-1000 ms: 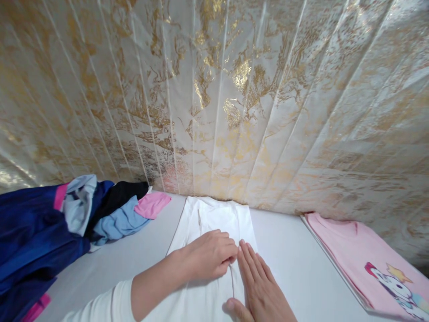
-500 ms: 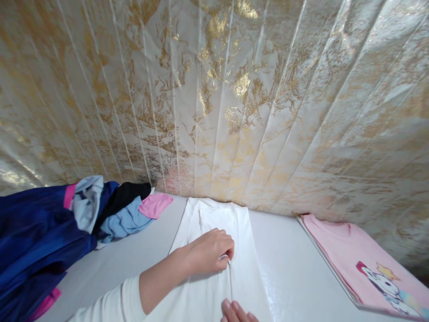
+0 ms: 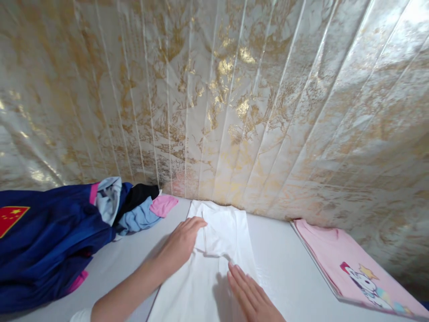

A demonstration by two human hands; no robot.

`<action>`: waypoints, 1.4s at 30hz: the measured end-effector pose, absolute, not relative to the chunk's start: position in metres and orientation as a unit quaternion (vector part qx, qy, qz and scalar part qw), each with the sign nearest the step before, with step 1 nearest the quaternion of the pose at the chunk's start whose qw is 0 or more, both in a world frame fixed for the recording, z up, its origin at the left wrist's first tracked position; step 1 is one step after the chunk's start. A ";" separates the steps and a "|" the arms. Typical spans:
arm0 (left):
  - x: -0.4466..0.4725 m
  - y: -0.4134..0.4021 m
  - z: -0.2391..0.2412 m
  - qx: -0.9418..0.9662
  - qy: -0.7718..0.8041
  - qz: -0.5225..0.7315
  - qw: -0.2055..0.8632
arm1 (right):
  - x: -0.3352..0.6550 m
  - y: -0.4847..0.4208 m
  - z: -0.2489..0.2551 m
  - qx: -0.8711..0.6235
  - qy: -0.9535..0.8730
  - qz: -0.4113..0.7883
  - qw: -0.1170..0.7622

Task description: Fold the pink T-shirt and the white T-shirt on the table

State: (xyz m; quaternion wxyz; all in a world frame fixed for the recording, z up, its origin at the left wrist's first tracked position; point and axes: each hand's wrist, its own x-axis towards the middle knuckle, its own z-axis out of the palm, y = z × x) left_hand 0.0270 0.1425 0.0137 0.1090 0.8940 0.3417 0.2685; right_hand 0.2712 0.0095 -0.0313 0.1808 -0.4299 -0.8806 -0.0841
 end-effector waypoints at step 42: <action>-0.025 0.032 -0.033 0.925 0.361 0.116 -0.024 | 0.181 0.097 -0.026 -0.509 -0.846 0.069 0.140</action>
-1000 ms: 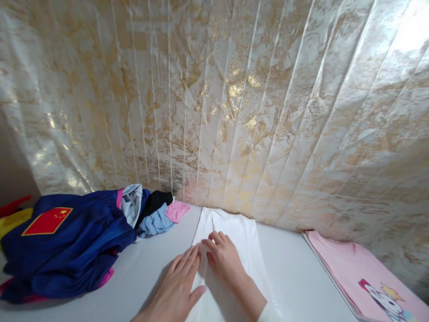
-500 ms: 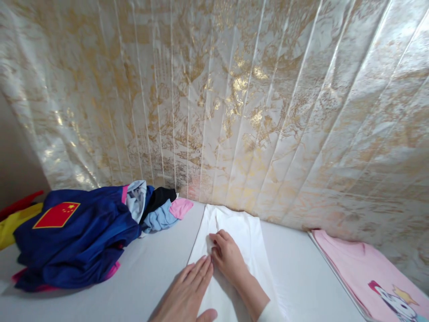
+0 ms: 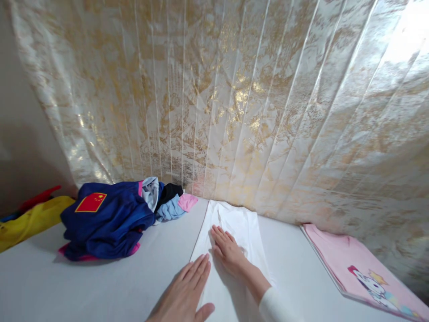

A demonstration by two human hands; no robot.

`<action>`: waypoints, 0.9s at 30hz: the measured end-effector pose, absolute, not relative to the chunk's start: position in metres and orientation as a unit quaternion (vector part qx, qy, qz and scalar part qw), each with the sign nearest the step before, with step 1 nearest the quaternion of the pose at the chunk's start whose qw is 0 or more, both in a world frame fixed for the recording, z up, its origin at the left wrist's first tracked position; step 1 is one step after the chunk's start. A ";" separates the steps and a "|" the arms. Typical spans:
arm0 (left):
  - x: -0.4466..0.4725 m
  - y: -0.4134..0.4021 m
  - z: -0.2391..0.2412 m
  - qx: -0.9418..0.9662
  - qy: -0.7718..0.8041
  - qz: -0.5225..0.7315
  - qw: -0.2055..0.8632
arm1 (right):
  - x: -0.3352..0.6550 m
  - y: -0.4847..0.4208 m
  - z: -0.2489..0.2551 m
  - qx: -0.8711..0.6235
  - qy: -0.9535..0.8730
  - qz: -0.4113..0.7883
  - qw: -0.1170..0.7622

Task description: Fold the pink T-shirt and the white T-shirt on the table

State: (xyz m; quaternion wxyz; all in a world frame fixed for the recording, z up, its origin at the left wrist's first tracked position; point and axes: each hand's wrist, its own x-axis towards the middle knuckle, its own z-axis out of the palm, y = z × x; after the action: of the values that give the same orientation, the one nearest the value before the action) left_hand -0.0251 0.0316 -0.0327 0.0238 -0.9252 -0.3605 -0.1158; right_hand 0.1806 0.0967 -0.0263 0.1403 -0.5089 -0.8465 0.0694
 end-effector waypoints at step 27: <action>0.083 0.084 -0.021 -0.976 -0.168 -0.129 -0.059 | 0.243 -0.060 -0.043 -0.572 -0.807 -0.073 0.127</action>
State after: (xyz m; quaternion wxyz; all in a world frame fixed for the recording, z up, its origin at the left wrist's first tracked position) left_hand 0.0828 0.0844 -0.0211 -0.0593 -0.9755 -0.1681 -0.1289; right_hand 0.2432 -0.0598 -0.0425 0.1266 -0.5722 -0.8070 -0.0725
